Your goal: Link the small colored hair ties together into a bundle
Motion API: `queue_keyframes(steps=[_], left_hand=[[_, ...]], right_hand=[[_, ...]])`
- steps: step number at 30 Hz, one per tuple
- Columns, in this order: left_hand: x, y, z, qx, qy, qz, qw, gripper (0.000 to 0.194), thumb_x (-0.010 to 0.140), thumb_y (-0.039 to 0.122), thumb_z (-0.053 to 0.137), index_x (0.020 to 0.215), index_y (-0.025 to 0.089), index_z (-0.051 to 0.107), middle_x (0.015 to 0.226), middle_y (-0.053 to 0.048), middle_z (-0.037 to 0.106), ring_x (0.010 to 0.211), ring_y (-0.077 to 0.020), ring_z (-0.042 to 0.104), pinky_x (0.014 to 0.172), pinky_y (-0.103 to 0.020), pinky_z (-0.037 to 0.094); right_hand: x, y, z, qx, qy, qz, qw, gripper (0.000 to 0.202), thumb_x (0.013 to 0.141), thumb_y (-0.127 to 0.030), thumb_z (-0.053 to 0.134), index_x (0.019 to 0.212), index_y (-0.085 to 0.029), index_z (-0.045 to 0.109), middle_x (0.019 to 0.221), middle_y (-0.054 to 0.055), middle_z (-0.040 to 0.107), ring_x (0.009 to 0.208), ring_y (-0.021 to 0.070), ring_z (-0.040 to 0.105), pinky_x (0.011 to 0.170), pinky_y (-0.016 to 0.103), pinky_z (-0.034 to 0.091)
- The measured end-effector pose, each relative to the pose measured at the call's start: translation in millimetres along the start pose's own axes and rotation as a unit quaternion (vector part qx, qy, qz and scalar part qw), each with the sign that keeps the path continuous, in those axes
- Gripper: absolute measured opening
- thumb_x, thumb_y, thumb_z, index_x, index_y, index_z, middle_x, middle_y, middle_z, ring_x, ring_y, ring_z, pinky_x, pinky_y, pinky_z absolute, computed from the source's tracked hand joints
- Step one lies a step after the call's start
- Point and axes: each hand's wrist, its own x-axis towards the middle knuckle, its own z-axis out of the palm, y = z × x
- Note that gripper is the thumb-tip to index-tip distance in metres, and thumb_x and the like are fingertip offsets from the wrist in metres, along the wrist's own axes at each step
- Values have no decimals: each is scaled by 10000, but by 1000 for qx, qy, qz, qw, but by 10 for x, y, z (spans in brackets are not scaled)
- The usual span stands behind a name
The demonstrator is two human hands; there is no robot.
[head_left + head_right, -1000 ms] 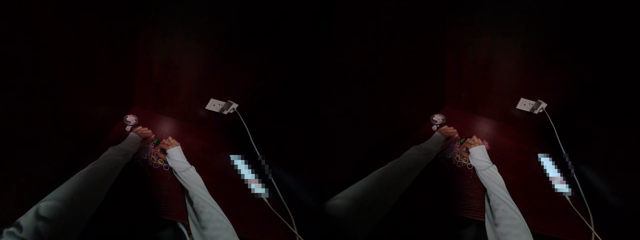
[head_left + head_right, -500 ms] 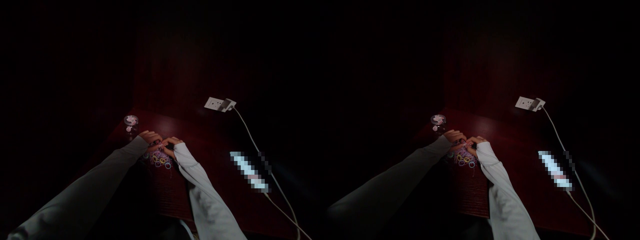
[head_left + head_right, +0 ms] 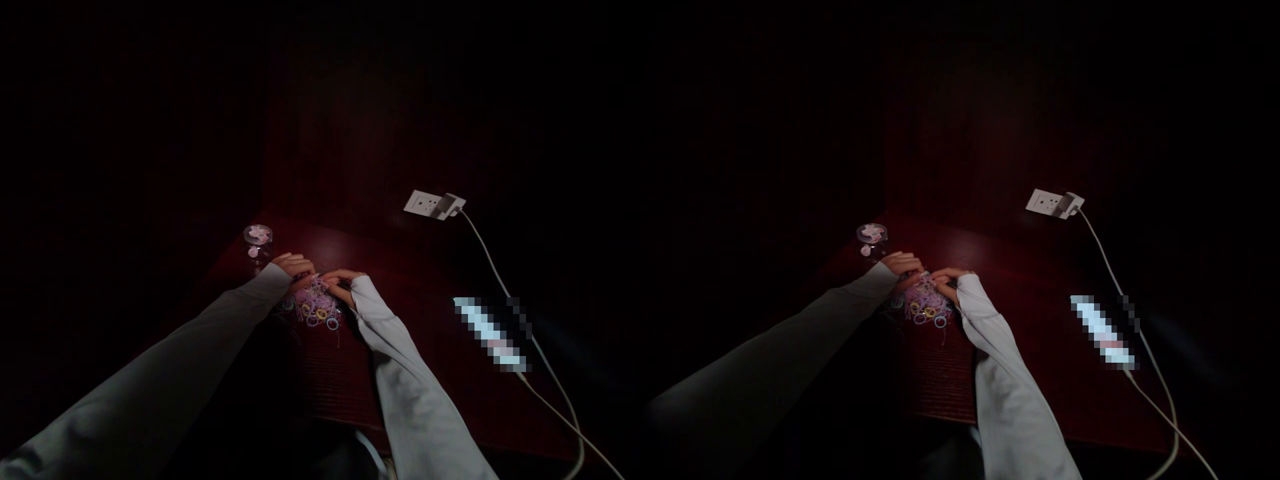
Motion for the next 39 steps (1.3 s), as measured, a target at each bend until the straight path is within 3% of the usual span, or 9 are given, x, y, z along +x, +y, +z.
queue_keyframes(steps=[3, 8, 21, 25, 29, 39], left_hand=[[3, 7, -7, 3, 3, -3, 1000, 328, 1057, 378, 385, 912, 215, 630, 822, -9, 690, 796, -153, 570, 755, -297, 381], [4, 46, -16, 10, 12, -11, 1000, 344, 1065, 354, 373, 886, 207, 627, 809, -11, 683, 786, -152, 557, 755, -300, 375], [6, 88, -9, -19, 15, -9, 1000, 290, 1059, 314, 429, 896, 211, 645, 801, 8, 683, 770, -140, 583, 780, -289, 381], [0, 79, 4, -14, 24, -14, 1000, 284, 1049, 309, 445, 867, 211, 640, 788, 11, 683, 759, -137, 576, 780, -288, 384], [2, 71, 21, -14, 26, -12, 999, 281, 1037, 307, 460, 854, 209, 649, 775, 13, 682, 755, -136, 580, 775, -291, 379], [1, -157, 301, 31, 53, 11, 998, 430, 1059, 397, 414, 735, 208, 623, 678, 8, 642, 721, -147, 548, 727, -309, 338]], right_hand=[[12, 15, -7, -40, 12, -27, 999, 200, 911, -357, 682, 957, -230, 829, 870, 46, 809, 828, 211, 749, 817, 349, 579], [25, 3, -81, -124, 21, -97, 987, 157, 929, -369, 712, 897, -269, 829, 1052, 52, 802, 995, 212, 720, 968, 391, 516], [110, 160, 42, -149, 48, -84, 984, 215, 942, -395, 669, 855, -253, 805, 921, 45, 769, 886, 212, 673, 954, 400, 460], [129, 183, 11, -133, 90, -84, 984, 236, 920, -396, 669, 771, -243, 770, 883, 47, 763, 850, 215, 654, 916, 387, 475], [134, 181, -72, -99, 74, -104, 987, 273, 942, -438, 659, 815, -228, 779, 898, 67, 763, 837, 208, 653, 882, 373, 488], [73, 121, -75, -85, 33, -117, 989, 259, 970, -416, 655, 875, -228, 805, 921, 68, 770, 862, 205, 687, 858, 358, 512]])
